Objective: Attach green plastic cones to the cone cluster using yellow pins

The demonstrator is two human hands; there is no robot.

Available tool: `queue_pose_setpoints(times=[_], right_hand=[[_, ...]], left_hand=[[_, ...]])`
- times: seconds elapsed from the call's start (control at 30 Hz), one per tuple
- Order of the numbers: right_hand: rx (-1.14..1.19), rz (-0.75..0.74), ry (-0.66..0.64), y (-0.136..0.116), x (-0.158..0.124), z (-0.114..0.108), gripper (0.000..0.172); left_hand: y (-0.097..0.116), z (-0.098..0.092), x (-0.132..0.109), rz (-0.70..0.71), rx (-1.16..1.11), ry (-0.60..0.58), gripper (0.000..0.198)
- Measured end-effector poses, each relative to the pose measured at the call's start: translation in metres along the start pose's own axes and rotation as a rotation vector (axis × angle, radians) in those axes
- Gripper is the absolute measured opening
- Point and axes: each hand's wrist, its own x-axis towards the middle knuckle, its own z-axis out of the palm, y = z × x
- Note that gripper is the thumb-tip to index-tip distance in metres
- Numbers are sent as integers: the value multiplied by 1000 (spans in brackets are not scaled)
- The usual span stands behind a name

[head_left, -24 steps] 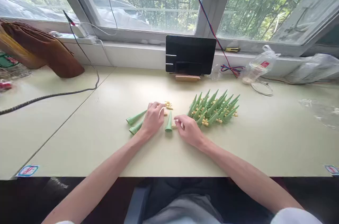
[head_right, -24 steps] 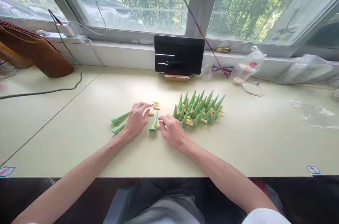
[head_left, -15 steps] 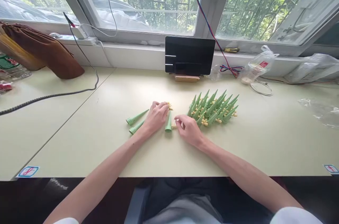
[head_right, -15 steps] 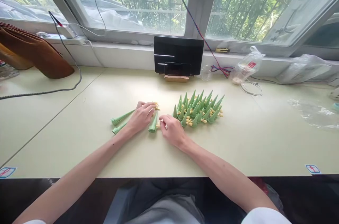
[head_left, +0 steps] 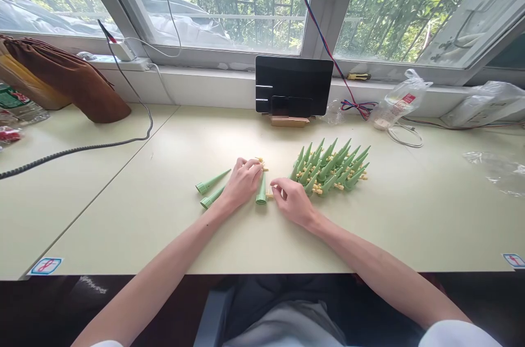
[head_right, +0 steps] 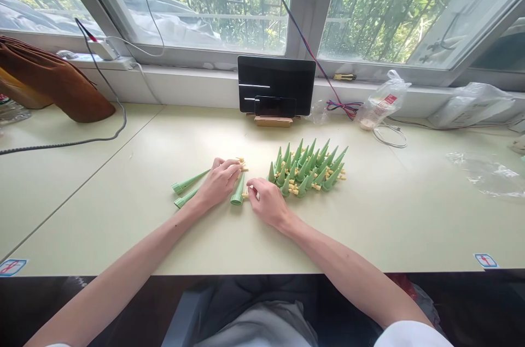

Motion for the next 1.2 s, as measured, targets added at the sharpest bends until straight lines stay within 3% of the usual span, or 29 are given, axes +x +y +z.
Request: queue_pose_setpoints(times=[0.57,1.2], right_hand=[[-1,2,0,-1,0,-1,18],[6,64,10,-3,2,-3,21]], left_hand=[[0,1,-1,-61,-6,-26,31],[0,-1,-4,-173,-161,28,31]])
